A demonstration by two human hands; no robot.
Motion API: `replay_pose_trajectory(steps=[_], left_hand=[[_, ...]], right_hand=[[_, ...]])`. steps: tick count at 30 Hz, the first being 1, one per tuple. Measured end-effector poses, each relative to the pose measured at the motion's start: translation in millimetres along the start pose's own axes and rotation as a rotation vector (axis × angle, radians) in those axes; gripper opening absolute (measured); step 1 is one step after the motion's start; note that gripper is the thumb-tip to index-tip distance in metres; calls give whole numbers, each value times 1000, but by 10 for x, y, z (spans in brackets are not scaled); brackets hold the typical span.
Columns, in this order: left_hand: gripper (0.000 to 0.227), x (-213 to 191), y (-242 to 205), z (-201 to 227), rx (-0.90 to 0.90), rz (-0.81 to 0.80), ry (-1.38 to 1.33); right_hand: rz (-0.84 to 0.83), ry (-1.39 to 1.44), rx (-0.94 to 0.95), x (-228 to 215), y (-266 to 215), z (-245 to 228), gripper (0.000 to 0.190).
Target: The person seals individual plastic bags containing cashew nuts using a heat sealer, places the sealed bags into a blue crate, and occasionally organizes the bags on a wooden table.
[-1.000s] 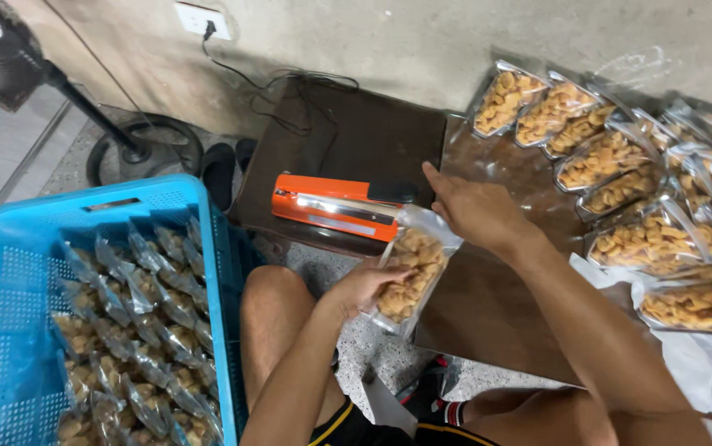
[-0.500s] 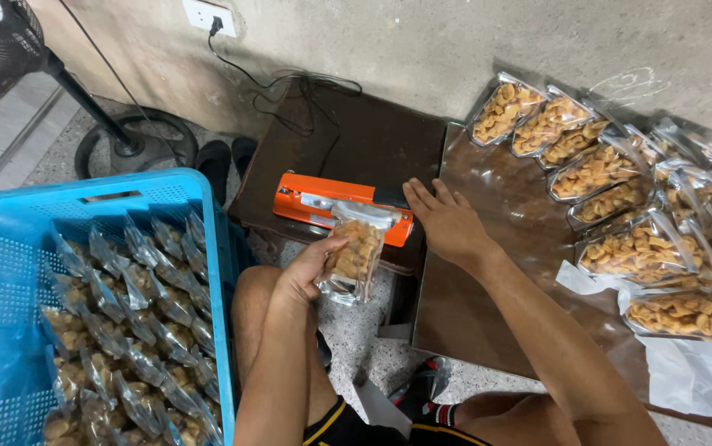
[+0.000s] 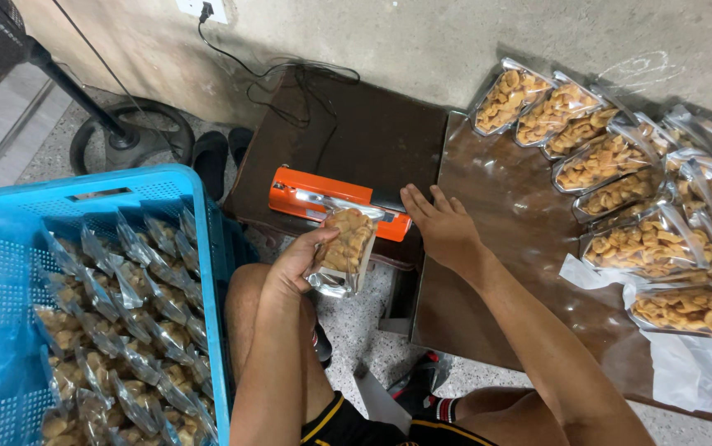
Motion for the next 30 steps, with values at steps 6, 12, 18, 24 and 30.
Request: replay_pose_trajectory(steps=[6,12,18,24,30], left_hand=[[54,-87,-6,-48,-28,6,-85],[47,-152,22,-61,-60,103,-86],[47,-89,-17,-47,-37,48,-72],[48,-75,-21,-41,-35,30,-67],[50,-70,-12,-64,-52,-19,-110]], right_hand=[[134,-1,5,-54,-16,-41,68],[192,-20,-17,-132,-14,-76,68],[108,-28,17,-185,-3,-112,72],[93,29,24,-150,33,-96,64],[-53,65,83,-56,25,-67,73]])
Point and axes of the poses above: each hand's wrist, its own y-axis towards the middle knuckle, its own x-axis out of the palm, z = x × y, the point moved 3 cm from there along y, towards the middle knuckle, and after that the axes turned 9 degrees about -x, right-handed, at the moved point
